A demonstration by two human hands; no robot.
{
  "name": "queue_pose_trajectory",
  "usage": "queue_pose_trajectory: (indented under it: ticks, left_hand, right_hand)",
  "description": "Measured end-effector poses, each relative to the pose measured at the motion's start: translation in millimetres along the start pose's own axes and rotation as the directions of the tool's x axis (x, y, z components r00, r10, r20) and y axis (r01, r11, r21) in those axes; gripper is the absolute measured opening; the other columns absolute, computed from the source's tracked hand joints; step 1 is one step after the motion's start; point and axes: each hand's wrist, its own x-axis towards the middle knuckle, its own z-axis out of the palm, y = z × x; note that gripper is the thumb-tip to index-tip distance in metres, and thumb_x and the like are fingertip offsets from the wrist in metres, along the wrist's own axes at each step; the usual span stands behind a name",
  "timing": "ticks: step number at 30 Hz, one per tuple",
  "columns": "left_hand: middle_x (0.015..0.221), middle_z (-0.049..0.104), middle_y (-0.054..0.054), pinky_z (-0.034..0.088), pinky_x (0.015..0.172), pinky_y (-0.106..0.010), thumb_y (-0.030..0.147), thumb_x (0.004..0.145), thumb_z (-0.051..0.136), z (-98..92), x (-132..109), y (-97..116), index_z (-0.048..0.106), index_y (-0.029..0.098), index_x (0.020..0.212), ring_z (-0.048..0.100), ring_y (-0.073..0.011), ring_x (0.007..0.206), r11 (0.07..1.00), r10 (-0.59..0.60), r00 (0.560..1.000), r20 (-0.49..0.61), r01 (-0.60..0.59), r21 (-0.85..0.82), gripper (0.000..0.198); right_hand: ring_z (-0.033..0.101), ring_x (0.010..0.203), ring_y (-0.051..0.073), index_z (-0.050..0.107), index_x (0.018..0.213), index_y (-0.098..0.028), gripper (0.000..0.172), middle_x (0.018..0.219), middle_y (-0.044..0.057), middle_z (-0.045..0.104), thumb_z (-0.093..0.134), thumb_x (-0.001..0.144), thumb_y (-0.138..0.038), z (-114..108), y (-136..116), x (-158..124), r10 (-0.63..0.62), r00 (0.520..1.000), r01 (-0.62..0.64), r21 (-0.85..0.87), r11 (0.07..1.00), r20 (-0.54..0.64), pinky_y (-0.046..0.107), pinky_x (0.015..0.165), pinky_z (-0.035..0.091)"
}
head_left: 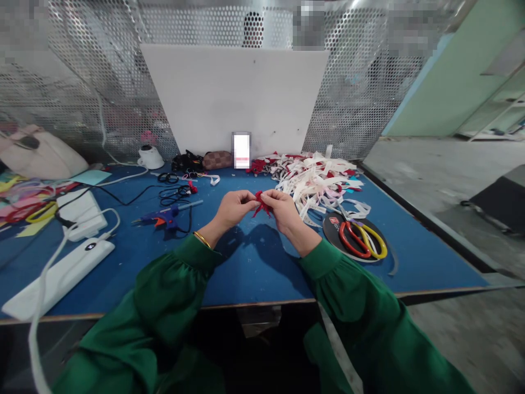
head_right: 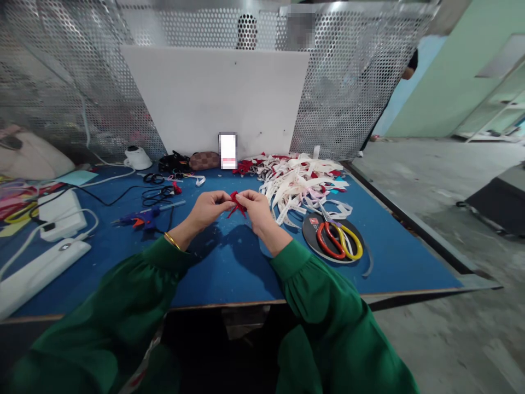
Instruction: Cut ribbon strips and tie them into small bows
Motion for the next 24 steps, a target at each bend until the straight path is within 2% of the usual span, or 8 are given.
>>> queue_pose_trajectory:
  ticks: [2, 6, 9, 12, 17, 21, 24]
  left_hand:
    - [0.066, 0.064, 0.000, 0.040, 0.063, -0.025, 0.036, 0.075, 0.070, -1.0, 0.7, -1.9, 0.068, 0.015, 0.070, 0.053, -0.0121, 0.063, 1.000, 0.010, 1.000, 0.006, -0.010, 0.011, 0.022]
    - [0.067, 0.065, -0.002, 0.042, 0.062, -0.025, 0.043, 0.073, 0.073, 0.7, -0.4, 1.0, 0.069, 0.014, 0.073, 0.055, -0.0132, 0.063, 0.997, -0.049, 0.999, 0.015, 0.050, -0.065, 0.029]
    - [0.070, 0.067, -0.002, 0.044, 0.063, -0.026, 0.046, 0.067, 0.079, 2.9, -1.2, 5.8, 0.070, 0.014, 0.076, 0.056, -0.0134, 0.063, 0.983, -0.086, 0.995, -0.047, 0.077, -0.167, 0.034]
    - [0.065, 0.065, -0.001, 0.044, 0.061, -0.025, 0.046, 0.062, 0.082, 3.4, -0.9, 9.2, 0.069, 0.015, 0.070, 0.054, -0.0122, 0.060, 0.971, -0.120, 0.985, -0.121, 0.091, -0.221, 0.035]
    - [0.063, 0.065, -0.001, 0.042, 0.058, -0.025, 0.043, 0.064, 0.080, 1.9, -1.1, 13.4, 0.069, 0.014, 0.070, 0.053, -0.0120, 0.058, 0.958, -0.147, 0.973, -0.177, 0.096, -0.271, 0.031]
    - [0.060, 0.064, 0.000, 0.043, 0.060, -0.025, 0.039, 0.067, 0.079, 0.7, -3.2, 17.2, 0.068, 0.015, 0.068, 0.054, -0.0123, 0.058, 0.950, -0.156, 0.974, -0.167, 0.102, -0.295, 0.026]
    - [0.063, 0.065, -0.001, 0.042, 0.059, -0.024, 0.041, 0.066, 0.079, -0.2, -4.0, 17.8, 0.070, 0.015, 0.070, 0.054, -0.0120, 0.060, 0.945, -0.167, 0.971, -0.173, 0.108, -0.309, 0.028]
  right_hand:
    - [0.041, 0.053, 0.009, 0.064, 0.063, -0.018, 0.026, 0.054, -0.004, 0.055, 0.079, 0.054, -0.037, -0.4, -0.7, 0.4, 0.013, 1.000, -0.013, 0.002, 1.000, -0.003, 0.025, 0.053, 0.030]
    - [0.041, 0.053, 0.009, 0.065, 0.063, -0.018, 0.024, 0.053, -0.004, 0.054, 0.077, 0.058, -0.037, -1.2, -2.0, 1.0, -0.042, 0.999, 0.041, -0.091, 0.995, -0.011, 0.025, 0.053, 0.030]
    - [0.039, 0.051, 0.009, 0.064, 0.065, -0.018, 0.024, 0.052, -0.005, 0.052, 0.077, 0.061, -0.038, -0.6, -1.5, 0.8, -0.048, 0.999, 0.047, -0.141, 0.989, 0.001, 0.026, 0.051, 0.029]
    - [0.043, 0.051, 0.009, 0.063, 0.068, -0.018, 0.026, 0.053, -0.004, 0.054, 0.077, 0.062, -0.040, 0.3, -0.9, 0.0, -0.025, 0.999, 0.029, -0.132, 0.991, 0.030, 0.026, 0.051, 0.031]
    - [0.045, 0.053, 0.009, 0.064, 0.072, -0.017, 0.031, 0.055, -0.004, 0.056, 0.079, 0.061, -0.042, 0.7, -1.9, -1.4, 0.010, 0.998, -0.005, -0.077, 0.997, 0.057, 0.026, 0.054, 0.032]
    - [0.045, 0.052, 0.010, 0.063, 0.067, -0.018, 0.030, 0.052, -0.003, 0.056, 0.079, 0.060, -0.042, 2.0, -2.6, -2.5, 0.036, 0.996, -0.029, -0.079, 0.996, 0.086, 0.026, 0.055, 0.032]
    - [0.043, 0.051, 0.010, 0.063, 0.065, -0.018, 0.028, 0.051, -0.003, 0.054, 0.077, 0.062, -0.042, 3.7, -3.6, -3.5, -0.005, 0.998, 0.013, -0.104, 0.994, 0.068, 0.027, 0.054, 0.030]
